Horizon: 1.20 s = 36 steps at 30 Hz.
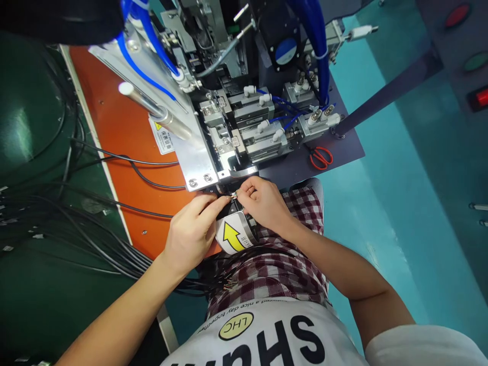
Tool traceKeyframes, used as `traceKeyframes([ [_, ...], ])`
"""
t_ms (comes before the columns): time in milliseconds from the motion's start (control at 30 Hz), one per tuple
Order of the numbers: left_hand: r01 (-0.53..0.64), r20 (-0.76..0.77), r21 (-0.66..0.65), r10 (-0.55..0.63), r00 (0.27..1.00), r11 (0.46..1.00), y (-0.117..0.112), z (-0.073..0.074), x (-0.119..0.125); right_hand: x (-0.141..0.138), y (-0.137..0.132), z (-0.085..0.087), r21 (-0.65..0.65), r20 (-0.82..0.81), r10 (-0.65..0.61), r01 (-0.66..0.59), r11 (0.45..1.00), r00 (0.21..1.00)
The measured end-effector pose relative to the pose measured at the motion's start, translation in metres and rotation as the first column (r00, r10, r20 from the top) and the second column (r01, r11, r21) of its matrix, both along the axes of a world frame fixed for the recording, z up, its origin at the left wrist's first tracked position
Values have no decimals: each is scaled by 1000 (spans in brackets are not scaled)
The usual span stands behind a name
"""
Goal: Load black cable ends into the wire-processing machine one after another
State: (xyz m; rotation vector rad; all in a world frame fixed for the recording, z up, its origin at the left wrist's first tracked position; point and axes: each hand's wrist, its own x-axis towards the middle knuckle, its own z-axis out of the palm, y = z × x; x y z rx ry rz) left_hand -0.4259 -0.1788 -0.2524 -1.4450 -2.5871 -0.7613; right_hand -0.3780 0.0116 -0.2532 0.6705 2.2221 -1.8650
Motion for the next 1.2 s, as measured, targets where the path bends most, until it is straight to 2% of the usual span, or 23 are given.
traceKeyframes([
  [67, 5, 17, 0, -5, 1000, 1000, 0, 1, 0, 0, 5, -4, -139, 37, 14, -9, 990, 999],
  [133, 7, 22, 5, -7, 1000, 1000, 0, 1, 0, 2, 8, -7, -194, 17, -10, 13, 981, 1000],
  [367, 9, 36, 41, -10, 999, 999, 2, 3, -2, 8, -3, -5, -94, -146, -97, 84, 992, 984],
  [500, 30, 52, 36, -31, 998, 999, 2, 4, -3, 4, -4, -4, -157, -95, -97, 81, 984, 991],
  [667, 41, 46, 2, -41, 998, 999, 1, 6, -4, 4, 6, -4, -230, -1, -5, 5, 973, 1000],
  [867, 38, 26, 17, -39, 999, 999, 2, 5, -5, 26, -6, -6, -216, -11, -72, 68, 974, 997],
  [933, 35, 27, 23, -36, 999, 999, 2, 5, -5, 30, -12, -2, -47, -73, -81, 78, 996, 994],
  [967, 37, 30, 24, -38, 999, 999, 2, 5, -5, 30, -14, 0, 102, -129, -60, 74, 992, 990],
  [1000, 39, 32, 23, -39, 999, 999, 2, 4, -5, 30, -14, 3, 273, -187, -12, 64, 960, 982],
  [1067, 44, 33, 16, -44, 998, 999, 2, 4, -5, 29, -13, 8, 572, -256, 136, 36, 819, 957],
  [1100, 46, 33, 13, -46, 998, 999, 2, 4, -4, 28, -11, 10, 668, -262, 210, 20, 744, 942],
  [1133, 47, 35, 8, -47, 998, 999, 1, 4, -4, 27, -9, 11, 730, -258, 270, 4, 683, 928],
  [1200, 46, 41, -1, -46, 998, 999, 1, 3, -4, 25, -5, 14, 795, -237, 348, -24, 605, 907],
])
